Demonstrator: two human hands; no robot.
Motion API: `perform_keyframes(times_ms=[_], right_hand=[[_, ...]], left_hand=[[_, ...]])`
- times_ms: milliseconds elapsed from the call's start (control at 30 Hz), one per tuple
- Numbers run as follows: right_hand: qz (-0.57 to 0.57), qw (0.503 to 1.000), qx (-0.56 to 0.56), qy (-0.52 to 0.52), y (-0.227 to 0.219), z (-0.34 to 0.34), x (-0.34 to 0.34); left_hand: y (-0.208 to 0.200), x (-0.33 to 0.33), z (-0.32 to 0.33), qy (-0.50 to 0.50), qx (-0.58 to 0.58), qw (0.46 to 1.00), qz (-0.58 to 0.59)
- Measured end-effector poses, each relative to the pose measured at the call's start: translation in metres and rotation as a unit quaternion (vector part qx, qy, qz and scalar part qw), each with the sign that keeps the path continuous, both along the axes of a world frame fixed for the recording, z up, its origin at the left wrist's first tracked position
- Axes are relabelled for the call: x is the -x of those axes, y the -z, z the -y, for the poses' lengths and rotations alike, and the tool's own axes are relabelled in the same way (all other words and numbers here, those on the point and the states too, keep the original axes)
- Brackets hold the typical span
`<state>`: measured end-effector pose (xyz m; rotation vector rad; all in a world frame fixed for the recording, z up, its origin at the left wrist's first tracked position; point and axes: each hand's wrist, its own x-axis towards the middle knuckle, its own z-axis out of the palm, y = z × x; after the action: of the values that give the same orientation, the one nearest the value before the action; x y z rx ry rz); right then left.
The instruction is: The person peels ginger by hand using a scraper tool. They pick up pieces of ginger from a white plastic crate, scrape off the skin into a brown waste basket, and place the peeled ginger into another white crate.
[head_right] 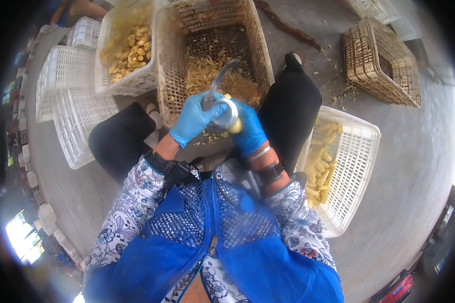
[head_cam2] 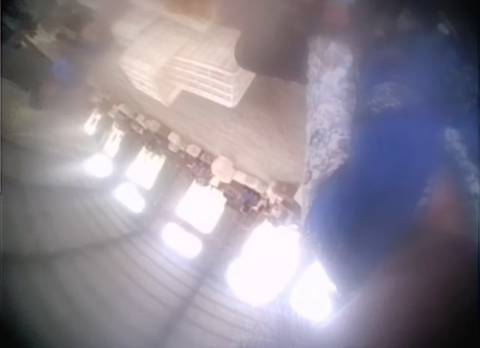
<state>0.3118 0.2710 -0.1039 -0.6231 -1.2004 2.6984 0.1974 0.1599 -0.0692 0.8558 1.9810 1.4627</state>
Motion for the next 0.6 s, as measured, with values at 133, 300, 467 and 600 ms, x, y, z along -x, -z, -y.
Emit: perform_keyframes(times_ms=[133, 300, 467, 600], right_hand=[[0.034, 0.976, 0.21, -0.05, 0.001, -0.003, 0.002], [0.065, 0.99, 0.129, -0.002, -0.005, 0.001, 0.004], [0.031, 0.978, -0.197, -0.055, 0.01, 0.005, -0.006], [0.073, 0.986, 0.141, -0.044, 0.009, 0.001, -0.001]], left_hand=[[0.035, 0.064, 0.022, -0.165, 0.097, 0.977, -0.089], [-0.005, 0.016, 0.012, -0.062, 0.03, 0.997, -0.04], [0.022, 0.016, 0.007, -0.046, 0.039, 0.992, -0.111], [0.026, 0.083, 0.017, -0.193, 0.132, 0.966, -0.107]])
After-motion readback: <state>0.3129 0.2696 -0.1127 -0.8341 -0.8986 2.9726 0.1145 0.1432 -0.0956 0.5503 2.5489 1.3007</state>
